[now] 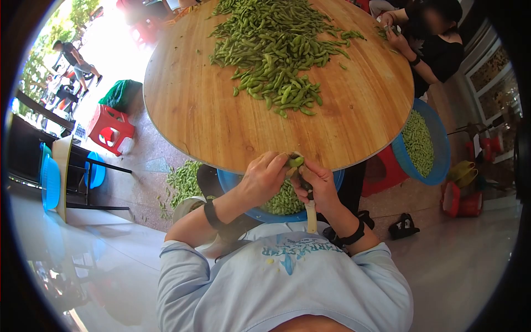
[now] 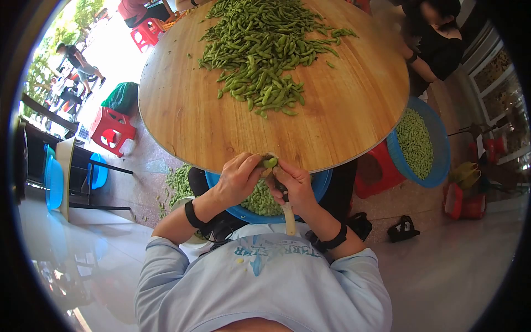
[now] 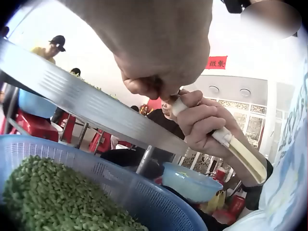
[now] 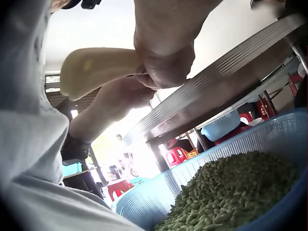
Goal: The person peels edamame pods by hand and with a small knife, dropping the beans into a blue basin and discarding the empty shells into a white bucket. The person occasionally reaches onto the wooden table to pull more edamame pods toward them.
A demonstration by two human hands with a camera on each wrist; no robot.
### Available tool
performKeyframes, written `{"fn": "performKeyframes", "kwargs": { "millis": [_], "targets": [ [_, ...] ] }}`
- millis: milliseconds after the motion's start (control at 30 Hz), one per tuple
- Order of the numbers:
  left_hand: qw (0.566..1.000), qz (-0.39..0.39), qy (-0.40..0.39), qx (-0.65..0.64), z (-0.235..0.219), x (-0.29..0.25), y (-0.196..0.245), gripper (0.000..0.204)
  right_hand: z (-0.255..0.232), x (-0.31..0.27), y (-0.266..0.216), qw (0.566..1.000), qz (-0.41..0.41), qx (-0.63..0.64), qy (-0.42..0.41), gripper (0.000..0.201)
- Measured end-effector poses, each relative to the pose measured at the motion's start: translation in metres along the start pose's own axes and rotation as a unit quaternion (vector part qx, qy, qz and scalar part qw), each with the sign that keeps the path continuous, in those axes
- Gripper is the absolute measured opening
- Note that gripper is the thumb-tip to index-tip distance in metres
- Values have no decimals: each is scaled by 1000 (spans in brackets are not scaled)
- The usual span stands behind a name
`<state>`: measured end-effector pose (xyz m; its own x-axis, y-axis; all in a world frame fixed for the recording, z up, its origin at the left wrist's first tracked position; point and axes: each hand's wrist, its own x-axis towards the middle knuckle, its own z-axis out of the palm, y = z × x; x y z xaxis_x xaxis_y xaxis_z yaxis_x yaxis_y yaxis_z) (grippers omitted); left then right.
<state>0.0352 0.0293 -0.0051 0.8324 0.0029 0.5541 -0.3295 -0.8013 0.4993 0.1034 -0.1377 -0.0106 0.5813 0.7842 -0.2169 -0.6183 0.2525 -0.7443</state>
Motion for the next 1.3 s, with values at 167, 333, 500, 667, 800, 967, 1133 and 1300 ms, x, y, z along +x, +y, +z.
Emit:
{"fn": "performKeyframes", "kwargs": {
  "millis": [167,333,500,667,800,967,1133,1300],
  "targets": [
    [948,-207,-17,-240,-2,0,5,17,-6,-1,9,993,-64,-103,-17,25],
    [954,-218,-2,-205,2,0,14,16,-3,0,7,979,-88,-184,4,26],
    [977,-160,5,-140,-2,-1,34,19,-7,6,6,826,-287,-474,105,36],
    [971,-182,-38,-148,-5,-14,40,20,-6,5,11,773,-333,-535,67,34],
    [969,-185,-110,-123,-35,-17,49,17,-10,4,13,748,-340,-570,29,27],
    [935,-160,-269,164,-106,-21,28,17,-21,-8,4,767,-306,-560,-68,23],
    [981,-117,-132,76,-78,38,-43,17,-13,-6,-4,777,-281,-557,-78,20],
    [955,-198,-115,187,-10,96,-101,25,-12,-3,-6,823,-245,-508,-65,26]
  ]
}}
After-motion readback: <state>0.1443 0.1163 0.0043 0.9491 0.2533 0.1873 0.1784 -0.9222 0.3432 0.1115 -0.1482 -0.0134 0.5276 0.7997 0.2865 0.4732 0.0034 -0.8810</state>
